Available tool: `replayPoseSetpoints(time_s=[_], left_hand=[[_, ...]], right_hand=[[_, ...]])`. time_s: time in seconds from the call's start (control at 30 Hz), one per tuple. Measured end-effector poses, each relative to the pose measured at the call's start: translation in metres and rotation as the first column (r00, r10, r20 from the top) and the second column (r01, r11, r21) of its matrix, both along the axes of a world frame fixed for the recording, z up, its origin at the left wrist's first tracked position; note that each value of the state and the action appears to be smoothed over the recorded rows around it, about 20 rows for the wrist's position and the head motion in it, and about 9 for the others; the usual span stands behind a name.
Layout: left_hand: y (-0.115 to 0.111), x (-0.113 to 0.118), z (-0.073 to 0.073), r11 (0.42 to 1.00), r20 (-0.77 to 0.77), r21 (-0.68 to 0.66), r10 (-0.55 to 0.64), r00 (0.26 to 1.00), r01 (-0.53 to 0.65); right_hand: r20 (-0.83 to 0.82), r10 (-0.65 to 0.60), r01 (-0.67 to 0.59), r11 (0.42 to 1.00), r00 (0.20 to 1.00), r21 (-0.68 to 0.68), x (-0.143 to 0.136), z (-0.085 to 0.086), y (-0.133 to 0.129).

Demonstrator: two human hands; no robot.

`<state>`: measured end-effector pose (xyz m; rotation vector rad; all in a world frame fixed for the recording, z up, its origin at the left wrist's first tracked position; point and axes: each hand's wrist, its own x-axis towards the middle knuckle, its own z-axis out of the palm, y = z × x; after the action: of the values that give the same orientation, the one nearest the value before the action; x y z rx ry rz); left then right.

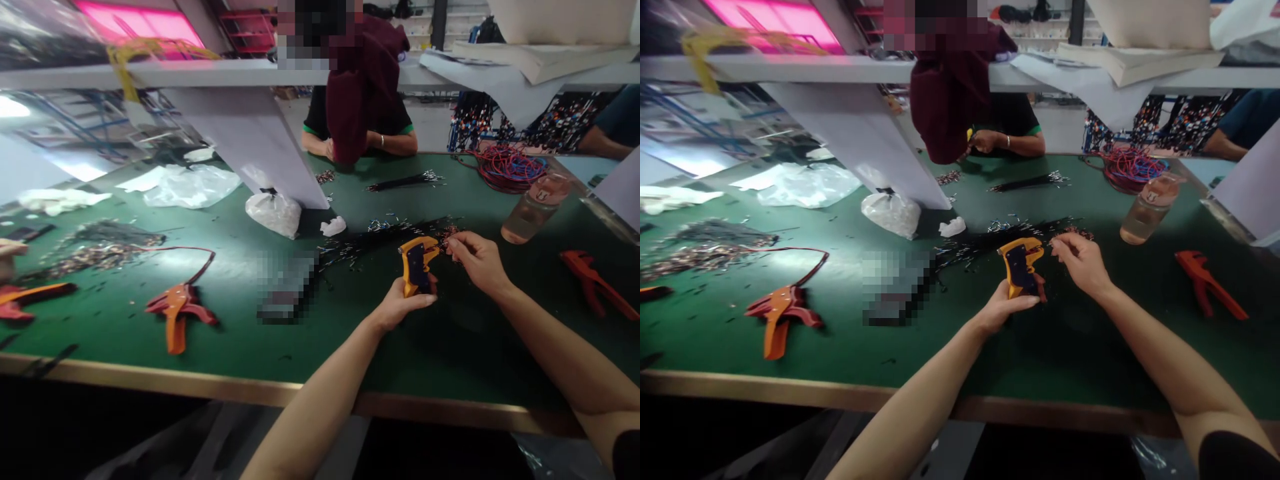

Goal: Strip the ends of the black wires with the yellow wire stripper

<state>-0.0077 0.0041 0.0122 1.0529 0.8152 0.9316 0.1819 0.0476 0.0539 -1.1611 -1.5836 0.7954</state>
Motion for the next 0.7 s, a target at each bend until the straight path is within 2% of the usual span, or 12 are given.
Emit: replayPoseSetpoints(time_s=[0.27, 0.7], left_hand=[[-0.0005, -0.0023, -0.0016, 1.0, -0.029, 0.02, -0.019, 0.999, 0.02], [-0.0021, -0.0023, 0.0006, 0.998, -0.028, 0.029, -0.047, 0.998, 0.048]], right_hand=[[0.023, 0.074, -0.073, 0.996, 0.997, -0.042, 0.0, 0.0046, 0.001], [-0.041, 0.15, -0.155, 0.978, 0.988, -0.138, 0.0008, 0.0044, 0.001]])
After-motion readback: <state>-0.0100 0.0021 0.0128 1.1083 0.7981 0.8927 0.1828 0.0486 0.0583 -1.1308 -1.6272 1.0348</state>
